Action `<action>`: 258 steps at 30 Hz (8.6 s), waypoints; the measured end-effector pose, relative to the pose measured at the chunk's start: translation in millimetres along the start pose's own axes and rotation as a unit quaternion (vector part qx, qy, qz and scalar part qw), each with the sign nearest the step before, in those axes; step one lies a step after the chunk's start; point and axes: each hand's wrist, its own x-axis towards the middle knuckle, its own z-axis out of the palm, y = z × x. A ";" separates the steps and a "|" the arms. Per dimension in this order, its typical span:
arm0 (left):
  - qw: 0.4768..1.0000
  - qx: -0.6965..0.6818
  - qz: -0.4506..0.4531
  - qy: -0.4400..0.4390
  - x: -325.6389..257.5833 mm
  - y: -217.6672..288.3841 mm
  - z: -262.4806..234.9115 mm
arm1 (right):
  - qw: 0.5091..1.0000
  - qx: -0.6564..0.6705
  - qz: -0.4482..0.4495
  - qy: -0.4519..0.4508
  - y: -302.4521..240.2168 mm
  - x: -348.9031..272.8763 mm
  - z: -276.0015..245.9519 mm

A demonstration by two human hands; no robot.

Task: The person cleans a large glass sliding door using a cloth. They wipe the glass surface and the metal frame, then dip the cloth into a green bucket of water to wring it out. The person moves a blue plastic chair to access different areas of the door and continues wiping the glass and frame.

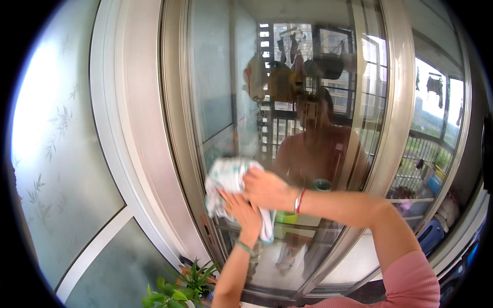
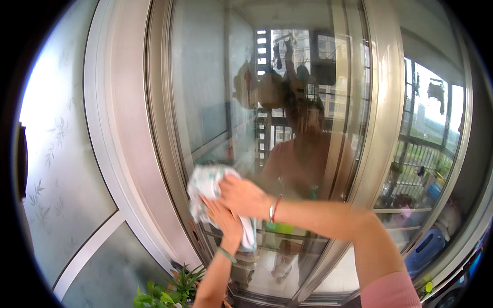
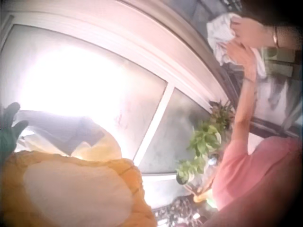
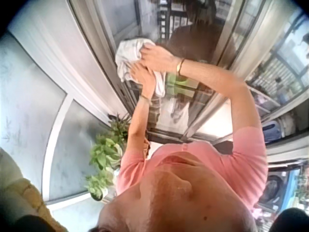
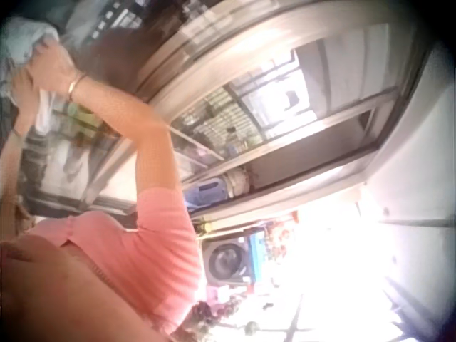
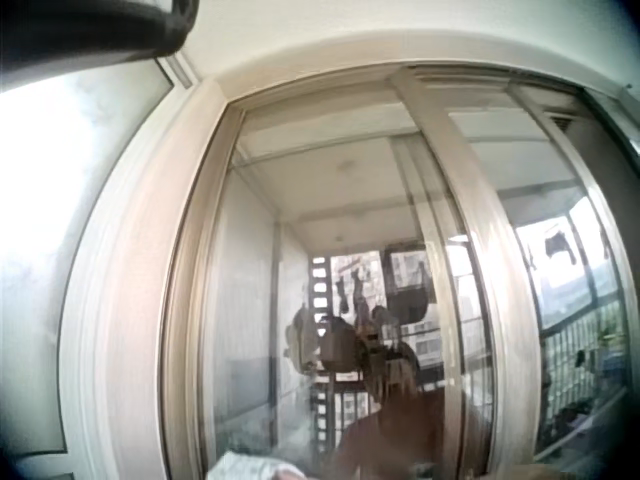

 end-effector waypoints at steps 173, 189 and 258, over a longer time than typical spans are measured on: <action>0.837 -0.063 -0.538 -0.081 -465.3 -40.0 83.5 | 0.893 0.061 -0.258 -0.364 -395.8 -243.7 254.7; 0.995 -0.097 0.017 0.001 -131.4 248.9 50.6 | 0.975 -0.100 0.144 0.134 -45.8 -183.3 -75.7; 0.885 0.051 -0.436 -0.157 -647.0 87.4 180.3 | 0.922 0.246 -0.207 -0.217 -358.8 -457.1 170.2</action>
